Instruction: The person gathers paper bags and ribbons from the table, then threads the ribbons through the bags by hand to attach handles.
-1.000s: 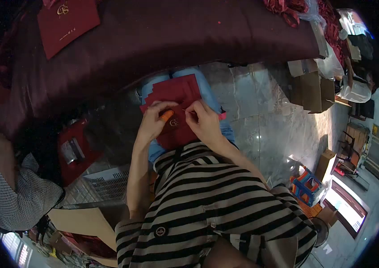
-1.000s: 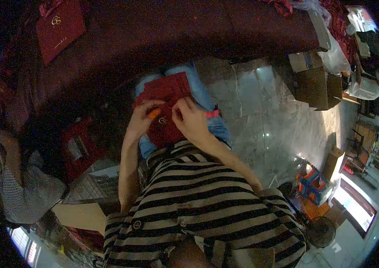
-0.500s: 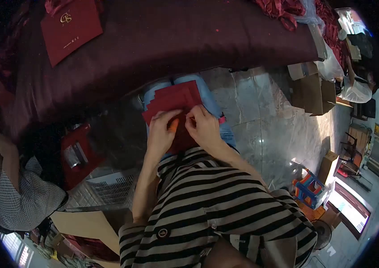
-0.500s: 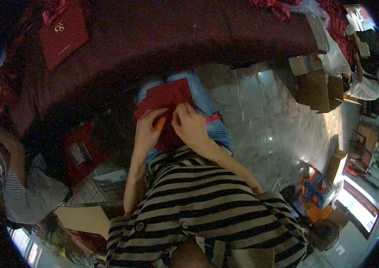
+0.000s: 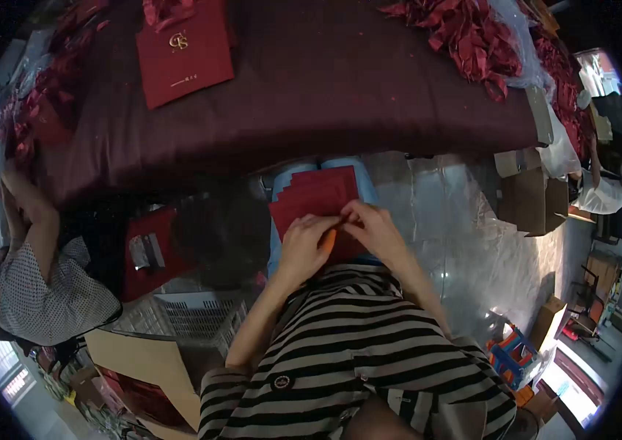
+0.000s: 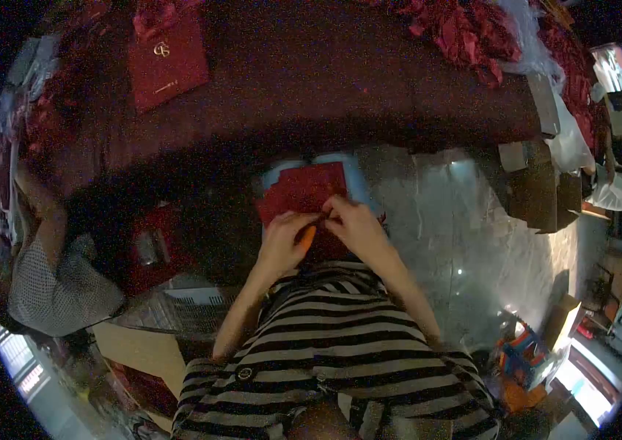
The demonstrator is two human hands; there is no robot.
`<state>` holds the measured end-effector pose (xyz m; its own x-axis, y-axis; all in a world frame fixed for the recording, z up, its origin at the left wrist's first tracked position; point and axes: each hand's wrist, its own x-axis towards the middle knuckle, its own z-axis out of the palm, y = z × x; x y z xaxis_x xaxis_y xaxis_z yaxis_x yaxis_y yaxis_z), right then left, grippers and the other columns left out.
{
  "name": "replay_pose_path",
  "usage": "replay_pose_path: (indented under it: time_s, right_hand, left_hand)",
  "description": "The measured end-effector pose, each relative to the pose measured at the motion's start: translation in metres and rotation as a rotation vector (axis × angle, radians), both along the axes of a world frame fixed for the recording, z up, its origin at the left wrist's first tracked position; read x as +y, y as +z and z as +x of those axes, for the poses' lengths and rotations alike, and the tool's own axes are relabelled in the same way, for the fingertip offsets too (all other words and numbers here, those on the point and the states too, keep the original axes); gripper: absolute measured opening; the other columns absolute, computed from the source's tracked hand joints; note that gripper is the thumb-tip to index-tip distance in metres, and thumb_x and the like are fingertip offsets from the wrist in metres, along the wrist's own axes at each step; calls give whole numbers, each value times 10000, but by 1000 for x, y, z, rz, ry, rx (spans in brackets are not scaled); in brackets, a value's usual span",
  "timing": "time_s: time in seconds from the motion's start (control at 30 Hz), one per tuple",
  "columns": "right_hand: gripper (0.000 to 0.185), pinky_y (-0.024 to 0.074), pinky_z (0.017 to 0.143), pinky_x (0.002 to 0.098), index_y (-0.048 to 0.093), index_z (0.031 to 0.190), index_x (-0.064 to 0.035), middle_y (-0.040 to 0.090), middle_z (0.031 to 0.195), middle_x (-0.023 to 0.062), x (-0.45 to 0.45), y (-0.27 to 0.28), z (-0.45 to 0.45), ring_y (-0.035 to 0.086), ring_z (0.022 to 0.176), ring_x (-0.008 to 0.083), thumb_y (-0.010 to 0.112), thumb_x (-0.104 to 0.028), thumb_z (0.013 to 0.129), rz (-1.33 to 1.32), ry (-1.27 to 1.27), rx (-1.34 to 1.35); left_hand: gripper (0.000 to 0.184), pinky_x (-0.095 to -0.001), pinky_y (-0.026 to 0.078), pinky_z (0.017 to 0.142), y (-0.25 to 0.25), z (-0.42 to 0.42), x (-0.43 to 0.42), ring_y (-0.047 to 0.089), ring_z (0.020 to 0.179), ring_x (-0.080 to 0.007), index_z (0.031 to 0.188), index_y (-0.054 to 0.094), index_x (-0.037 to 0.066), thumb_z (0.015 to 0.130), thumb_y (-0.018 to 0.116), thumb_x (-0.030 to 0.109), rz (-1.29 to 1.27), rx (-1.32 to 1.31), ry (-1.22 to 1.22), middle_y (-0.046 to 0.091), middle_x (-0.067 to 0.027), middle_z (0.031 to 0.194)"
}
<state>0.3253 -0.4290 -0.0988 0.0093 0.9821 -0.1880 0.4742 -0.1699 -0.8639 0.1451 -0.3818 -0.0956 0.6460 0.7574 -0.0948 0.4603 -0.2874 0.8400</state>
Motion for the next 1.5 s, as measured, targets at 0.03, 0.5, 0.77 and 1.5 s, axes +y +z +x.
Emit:
replay_pose_path:
  time_s: [0.03, 0.5, 0.77, 1.5]
  right_hand:
    - [240, 506, 654, 403, 554, 1014, -29, 647, 839, 181, 2, 3, 4, 641, 768, 342, 667, -54, 804, -32, 57, -31]
    - [251, 448, 457, 340, 525, 924, -96, 591, 779, 75, -13, -9, -10, 591, 592, 230, 705, -227, 808, 393, 204, -445]
    - [315, 472, 506, 425, 455, 1078, -67, 621, 802, 162, -1, -10, 8, 620, 653, 341, 639, -209, 867, 193, 385, -301]
    - [634, 491, 592, 344, 333, 1434, -199, 634, 757, 92, 11, 23, 32, 609, 661, 184, 647, -214, 883, -304, 424, 96]
  left_hand:
    - [266, -417, 483, 805, 1, 0, -2, 618, 920, -335, 1104, 645, 19, 846, 585, 37, 19, 27, -12, 653, -187, 1018]
    - [244, -370, 501, 772, -3, -3, 48, 660, 879, -279, 987, 677, 74, 814, 639, 242, -399, 193, -178, 686, -125, 914]
    - [222, -368, 494, 781, -18, 0, 30, 646, 895, -275, 998, 669, 56, 831, 631, 197, -308, 117, 54, 667, -139, 964]
    - [227, -297, 450, 515, -23, 10, 39, 548, 548, -167, 1173, 475, 1, 978, 378, 67, -445, -345, 726, 591, -110, 756]
